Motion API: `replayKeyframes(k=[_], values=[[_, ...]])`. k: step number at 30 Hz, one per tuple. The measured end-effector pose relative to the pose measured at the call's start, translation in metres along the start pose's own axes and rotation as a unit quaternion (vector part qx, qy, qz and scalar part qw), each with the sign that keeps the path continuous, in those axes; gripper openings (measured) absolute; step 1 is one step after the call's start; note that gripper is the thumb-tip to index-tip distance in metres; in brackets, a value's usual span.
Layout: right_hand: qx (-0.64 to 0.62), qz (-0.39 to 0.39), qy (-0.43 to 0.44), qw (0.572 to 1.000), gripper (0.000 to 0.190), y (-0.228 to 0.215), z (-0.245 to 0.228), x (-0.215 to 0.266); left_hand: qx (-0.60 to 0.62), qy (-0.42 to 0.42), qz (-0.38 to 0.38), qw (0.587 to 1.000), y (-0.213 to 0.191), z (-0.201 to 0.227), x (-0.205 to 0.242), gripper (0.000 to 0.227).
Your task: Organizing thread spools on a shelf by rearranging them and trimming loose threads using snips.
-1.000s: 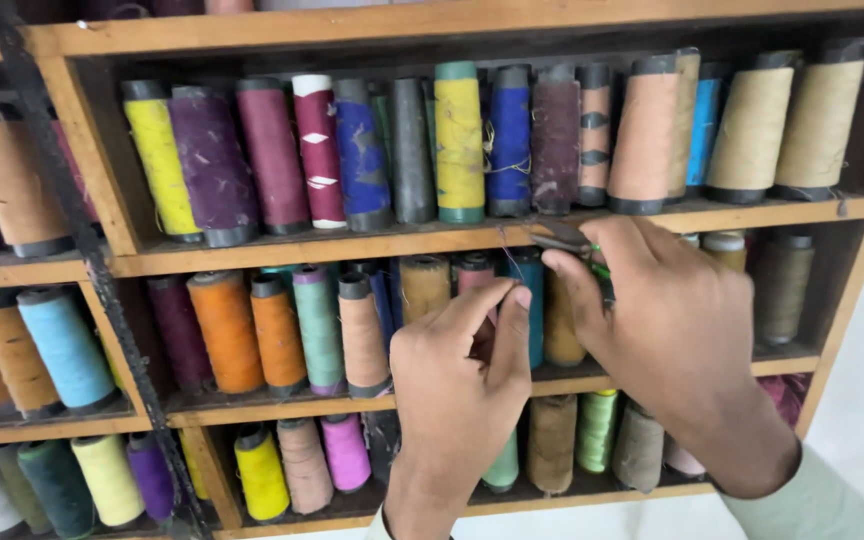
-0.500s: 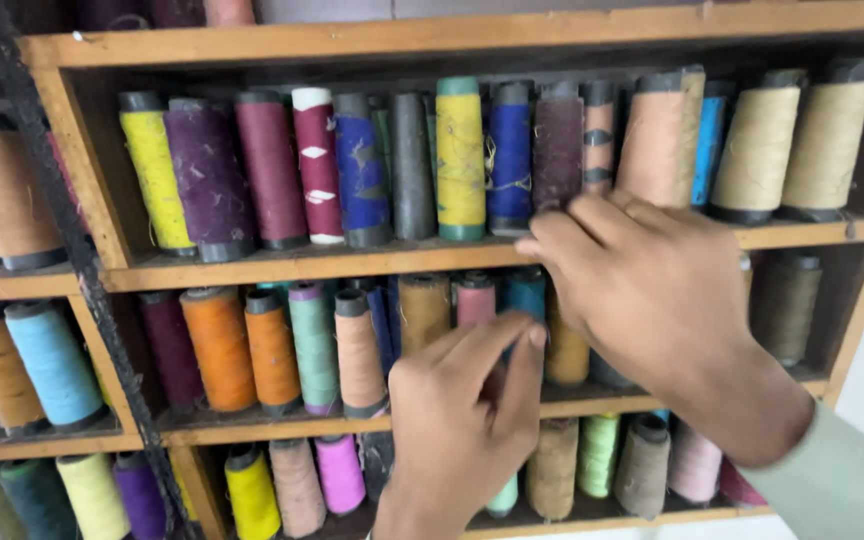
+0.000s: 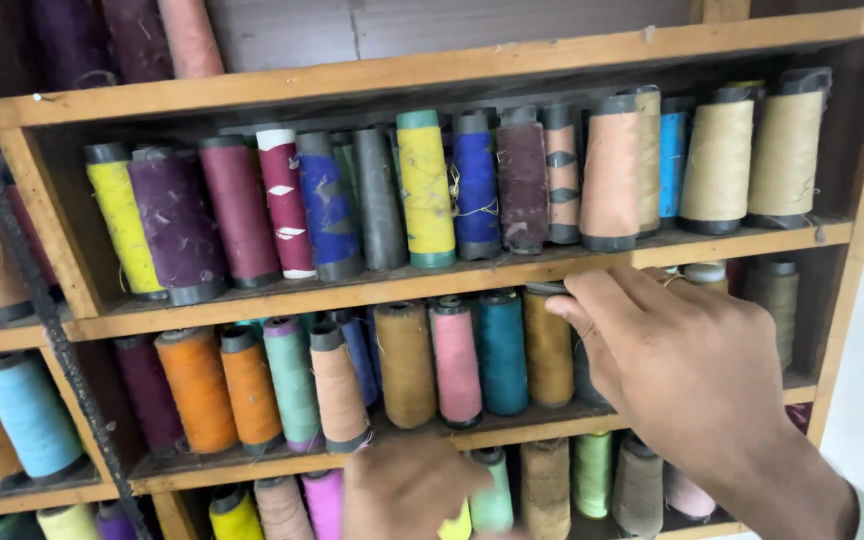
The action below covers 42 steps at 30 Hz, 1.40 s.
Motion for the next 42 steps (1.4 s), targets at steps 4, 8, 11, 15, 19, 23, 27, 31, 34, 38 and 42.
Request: replayKeyframes(k=[4,8,11,15,19,23,27,31,34,38,42], values=[[0.021,-0.068,0.028,0.997,0.037,0.008,0.006,0.002,-0.124,0.015,0.172,0.977,-0.03,0.029,-0.039,0.021],[0.052,-0.104,0.066,0.991,0.035,0.017,0.004,0.007,-0.171,-0.007,0.153,0.973,-0.029,0.011,-0.058,0.009],[-0.057,-0.184,0.086,0.978,0.039,0.024,-0.006,0.018,-0.218,-0.014,0.154,0.964,-0.018,0.0,-0.061,0.027],[-0.183,-0.244,0.194,0.932,0.035,0.033,0.006,0.031,-0.316,-0.022,0.172,0.933,-0.007,0.004,-0.065,0.021],[-0.249,-0.303,0.309,0.866,0.035,0.035,0.019,0.052,-0.335,-0.023,0.195,0.922,0.002,0.005,-0.06,0.029],[-0.319,-0.306,0.308,0.843,0.033,0.026,0.002,0.052,-0.343,-0.03,0.178,0.922,0.003,0.004,-0.059,0.038],[-0.312,-0.309,0.355,0.825,0.03,0.032,-0.009,0.066,-0.35,-0.071,0.147,0.922,0.009,0.0,-0.054,0.067],[-0.32,-0.296,0.328,0.838,0.026,0.042,-0.027,0.078,-0.338,-0.086,0.134,0.928,0.008,0.001,-0.054,0.073],[-0.267,-0.282,0.346,0.854,0.031,0.056,-0.038,0.096,-0.323,-0.077,0.126,0.935,0.003,0.003,-0.052,0.075],[-0.263,-0.217,0.364,0.867,0.037,0.057,-0.045,0.11,-0.314,-0.1,0.1,0.939,-0.005,0.006,-0.051,0.077],[-0.239,-0.178,0.371,0.879,0.037,0.055,-0.05,0.114,-0.235,-0.075,0.055,0.967,-0.017,0.012,-0.048,0.067]])
Point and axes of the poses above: each hand's wrist, its own x-axis away from the middle knuckle, its own y-axis out of the palm, z = x × y, the point moved 7 cm from there along -x, towards the middle knuckle, and after that the axes turned 11 degrees about x, right-handed, at the moved point
